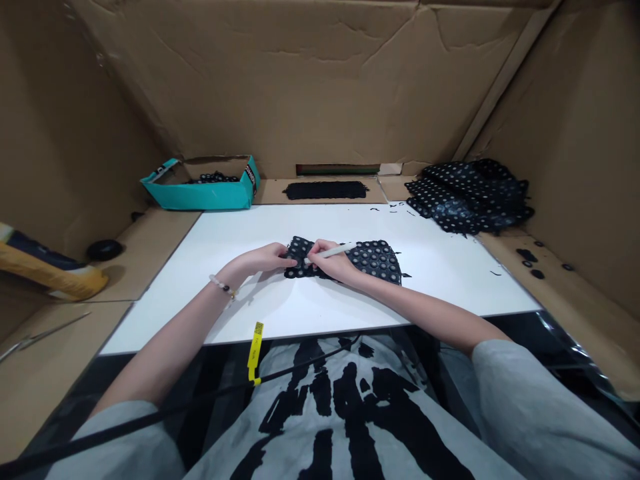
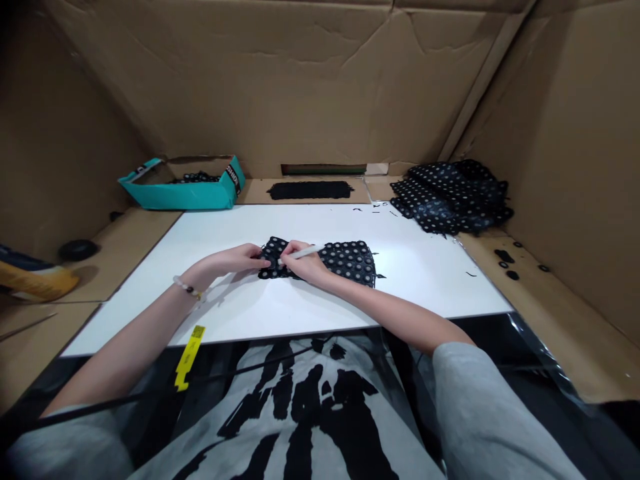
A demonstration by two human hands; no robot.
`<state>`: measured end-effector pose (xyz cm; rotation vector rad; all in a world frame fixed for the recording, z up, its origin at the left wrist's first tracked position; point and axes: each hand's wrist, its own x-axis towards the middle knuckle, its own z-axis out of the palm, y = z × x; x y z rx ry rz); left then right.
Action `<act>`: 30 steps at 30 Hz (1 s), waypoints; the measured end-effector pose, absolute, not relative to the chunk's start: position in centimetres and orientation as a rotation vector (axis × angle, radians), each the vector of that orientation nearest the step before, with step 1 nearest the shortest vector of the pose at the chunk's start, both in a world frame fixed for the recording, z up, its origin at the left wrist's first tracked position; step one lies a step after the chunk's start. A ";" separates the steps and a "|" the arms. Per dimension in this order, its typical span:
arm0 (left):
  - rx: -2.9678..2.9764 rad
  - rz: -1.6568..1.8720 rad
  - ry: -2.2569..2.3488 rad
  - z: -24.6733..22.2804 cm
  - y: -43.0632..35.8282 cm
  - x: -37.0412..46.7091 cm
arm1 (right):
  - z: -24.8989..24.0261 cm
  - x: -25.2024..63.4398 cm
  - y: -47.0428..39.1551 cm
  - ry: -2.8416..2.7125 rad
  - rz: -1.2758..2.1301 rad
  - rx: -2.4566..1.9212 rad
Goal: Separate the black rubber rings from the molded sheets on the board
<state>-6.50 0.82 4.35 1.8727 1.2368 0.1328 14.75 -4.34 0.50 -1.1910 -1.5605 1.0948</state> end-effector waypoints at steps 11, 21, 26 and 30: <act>1.696 0.204 1.259 4.5 0.4 -6.2 | 0.3 14.8 -4.0 -1.485 1.156 -1.179; 1.546 0.138 1.077 4.7 0.2 -5.9 | 0.7 14.3 -5.1 -1.699 0.828 -1.168; 1.508 0.131 1.054 5.1 0.3 -6.0 | 0.7 14.4 -5.3 -1.728 0.796 -1.156; 1.467 0.115 1.008 5.1 0.5 -6.1 | 0.7 14.3 -5.0 -1.712 0.816 -1.171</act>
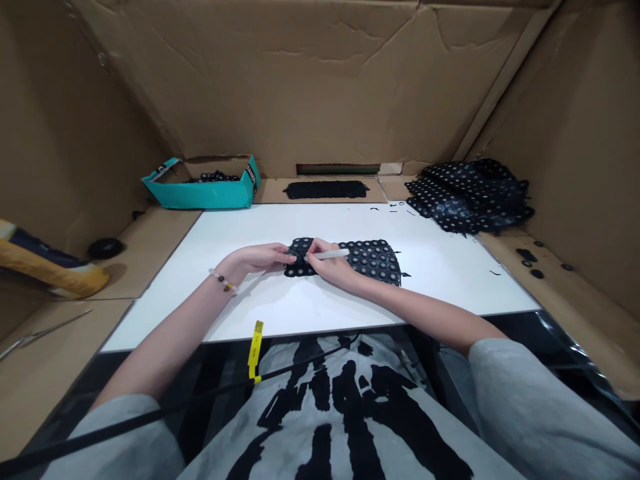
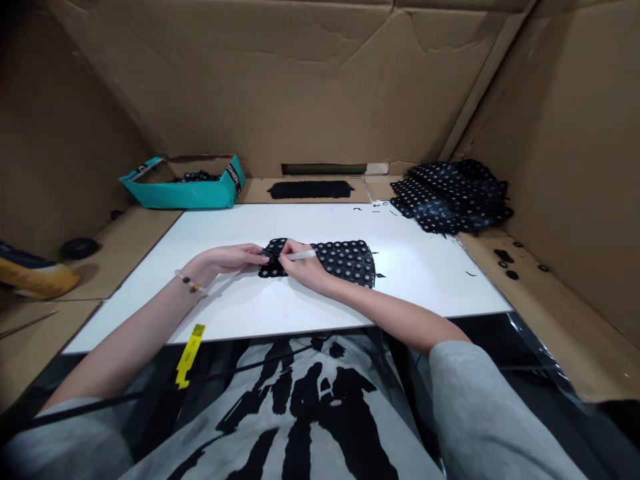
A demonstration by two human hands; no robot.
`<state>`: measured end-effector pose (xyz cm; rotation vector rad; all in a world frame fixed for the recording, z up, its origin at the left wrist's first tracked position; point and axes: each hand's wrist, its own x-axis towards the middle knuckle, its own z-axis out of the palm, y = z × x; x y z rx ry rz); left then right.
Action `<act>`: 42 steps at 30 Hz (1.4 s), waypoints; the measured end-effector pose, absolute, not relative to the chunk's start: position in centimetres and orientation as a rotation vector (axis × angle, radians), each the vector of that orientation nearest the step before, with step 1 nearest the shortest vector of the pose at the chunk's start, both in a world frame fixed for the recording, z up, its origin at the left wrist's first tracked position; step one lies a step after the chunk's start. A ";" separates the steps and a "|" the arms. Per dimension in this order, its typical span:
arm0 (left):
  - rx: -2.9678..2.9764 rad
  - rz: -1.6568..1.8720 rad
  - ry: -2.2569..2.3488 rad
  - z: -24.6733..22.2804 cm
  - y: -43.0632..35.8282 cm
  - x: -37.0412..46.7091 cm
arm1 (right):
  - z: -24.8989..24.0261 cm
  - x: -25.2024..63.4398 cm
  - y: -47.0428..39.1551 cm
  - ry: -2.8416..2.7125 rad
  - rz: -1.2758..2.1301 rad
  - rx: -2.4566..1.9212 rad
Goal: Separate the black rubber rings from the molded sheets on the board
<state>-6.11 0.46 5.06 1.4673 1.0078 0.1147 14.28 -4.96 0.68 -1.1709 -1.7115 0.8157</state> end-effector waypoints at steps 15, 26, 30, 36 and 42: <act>1.657 0.426 1.183 3.6 1.3 -6.3 | 1.4 21.7 0.7 -2.125 0.134 -1.481; 1.532 0.405 1.026 4.3 0.8 -6.0 | 1.0 16.3 -0.4 -2.337 0.288 -0.714; 1.568 0.344 1.026 4.8 0.6 -6.0 | 0.2 16.4 -0.2 -2.402 0.189 -0.668; 1.551 0.361 1.085 4.2 0.9 -6.1 | 0.0 15.9 -1.1 -2.401 0.008 -0.771; 1.634 0.315 1.093 4.4 0.7 -6.3 | -0.3 14.5 -1.8 -2.169 0.404 -0.980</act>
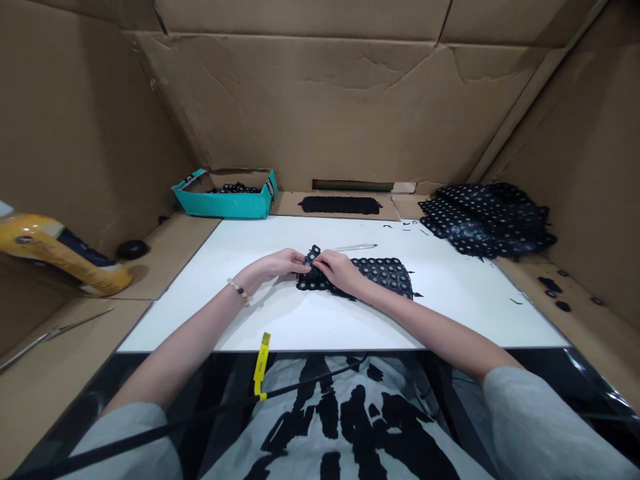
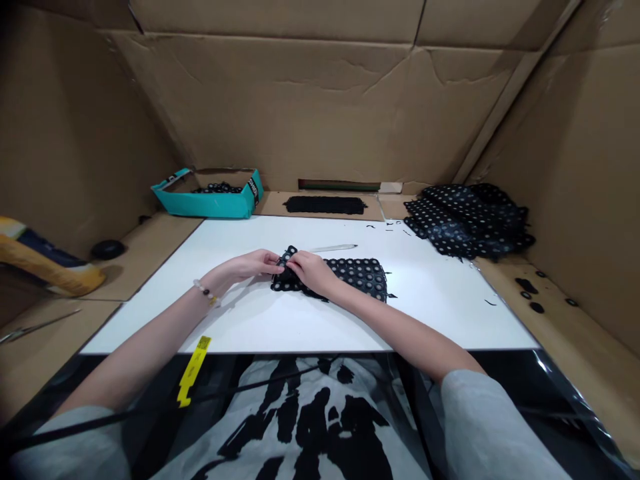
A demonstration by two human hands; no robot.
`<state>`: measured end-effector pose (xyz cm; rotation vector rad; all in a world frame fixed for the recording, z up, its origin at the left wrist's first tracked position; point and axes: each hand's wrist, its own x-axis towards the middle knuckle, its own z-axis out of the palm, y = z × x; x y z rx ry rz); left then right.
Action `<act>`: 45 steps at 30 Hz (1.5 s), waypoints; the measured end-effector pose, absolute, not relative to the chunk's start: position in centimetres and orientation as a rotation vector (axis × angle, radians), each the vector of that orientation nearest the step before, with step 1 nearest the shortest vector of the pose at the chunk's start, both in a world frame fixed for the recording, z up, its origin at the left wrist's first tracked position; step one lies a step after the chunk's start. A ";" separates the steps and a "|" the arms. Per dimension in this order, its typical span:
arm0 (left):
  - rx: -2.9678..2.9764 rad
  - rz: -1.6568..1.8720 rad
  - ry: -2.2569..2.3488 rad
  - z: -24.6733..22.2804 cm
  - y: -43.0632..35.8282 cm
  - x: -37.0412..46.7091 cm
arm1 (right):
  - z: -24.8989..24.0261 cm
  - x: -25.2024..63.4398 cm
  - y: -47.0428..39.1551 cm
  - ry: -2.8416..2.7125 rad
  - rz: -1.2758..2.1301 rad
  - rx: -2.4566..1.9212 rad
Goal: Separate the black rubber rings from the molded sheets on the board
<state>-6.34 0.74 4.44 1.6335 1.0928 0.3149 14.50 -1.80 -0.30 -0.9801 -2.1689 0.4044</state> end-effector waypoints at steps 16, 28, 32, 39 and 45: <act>1.586 0.314 1.049 5.7 -0.2 -6.0 | 2.1 15.2 -3.0 -1.587 1.304 -1.244; 1.648 0.384 1.057 4.4 -0.2 -5.8 | 2.4 13.6 -4.8 -1.950 0.720 -1.433; 1.625 0.441 1.072 4.0 -0.5 -5.4 | 2.8 13.4 -5.6 -2.104 0.531 -1.467; 1.477 0.554 1.155 4.5 -1.0 -4.5 | 4.1 12.8 -7.4 -2.360 0.166 -1.503; 1.346 0.587 1.179 4.1 -0.9 -4.2 | 4.1 13.1 -6.6 -2.264 0.249 -1.513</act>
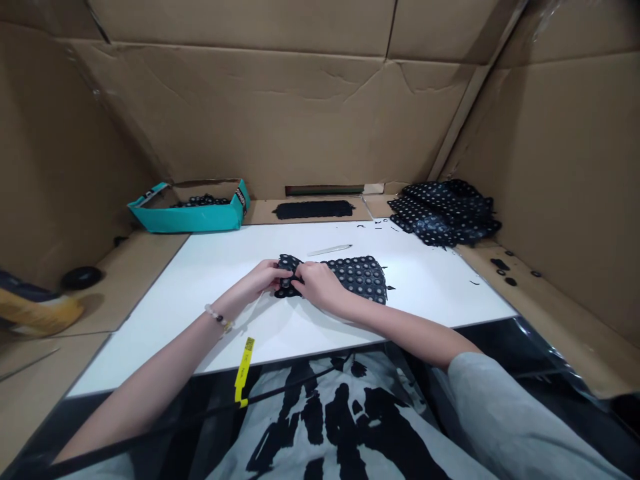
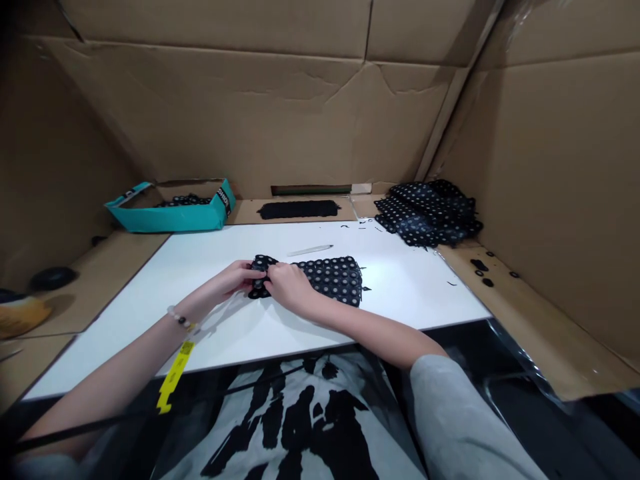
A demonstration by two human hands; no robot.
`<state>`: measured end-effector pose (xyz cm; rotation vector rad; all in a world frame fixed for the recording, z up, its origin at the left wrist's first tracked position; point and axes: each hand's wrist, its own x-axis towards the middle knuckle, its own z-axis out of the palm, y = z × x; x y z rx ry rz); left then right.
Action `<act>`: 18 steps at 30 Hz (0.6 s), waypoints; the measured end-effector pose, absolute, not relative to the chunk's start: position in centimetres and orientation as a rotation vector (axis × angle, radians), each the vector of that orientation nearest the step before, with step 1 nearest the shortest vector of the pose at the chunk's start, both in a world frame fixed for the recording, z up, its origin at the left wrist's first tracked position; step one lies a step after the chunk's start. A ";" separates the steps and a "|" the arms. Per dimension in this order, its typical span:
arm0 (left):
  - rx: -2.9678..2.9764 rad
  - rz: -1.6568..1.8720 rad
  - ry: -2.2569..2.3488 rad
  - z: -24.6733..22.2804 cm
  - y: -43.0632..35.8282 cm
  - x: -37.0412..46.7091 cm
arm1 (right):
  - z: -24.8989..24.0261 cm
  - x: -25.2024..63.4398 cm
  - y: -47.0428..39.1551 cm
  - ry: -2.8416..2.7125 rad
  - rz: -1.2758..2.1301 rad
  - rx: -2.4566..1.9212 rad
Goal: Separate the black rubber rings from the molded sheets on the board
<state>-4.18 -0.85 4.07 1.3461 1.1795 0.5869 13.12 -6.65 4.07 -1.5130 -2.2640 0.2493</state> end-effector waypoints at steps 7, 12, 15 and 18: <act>1.264 0.585 1.173 4.6 -1.6 -4.1 | 4.0 14.2 -5.2 -1.944 0.653 -1.404; 1.315 0.423 1.131 5.4 -1.8 -4.2 | 3.5 15.2 -3.8 -1.607 1.386 -1.277; 1.248 0.504 1.090 5.4 -1.9 -3.9 | 3.3 14.9 -3.8 -1.468 1.460 -1.240; 1.120 0.564 1.042 5.3 -2.0 -3.5 | 3.8 14.3 -4.6 -1.458 1.335 -1.274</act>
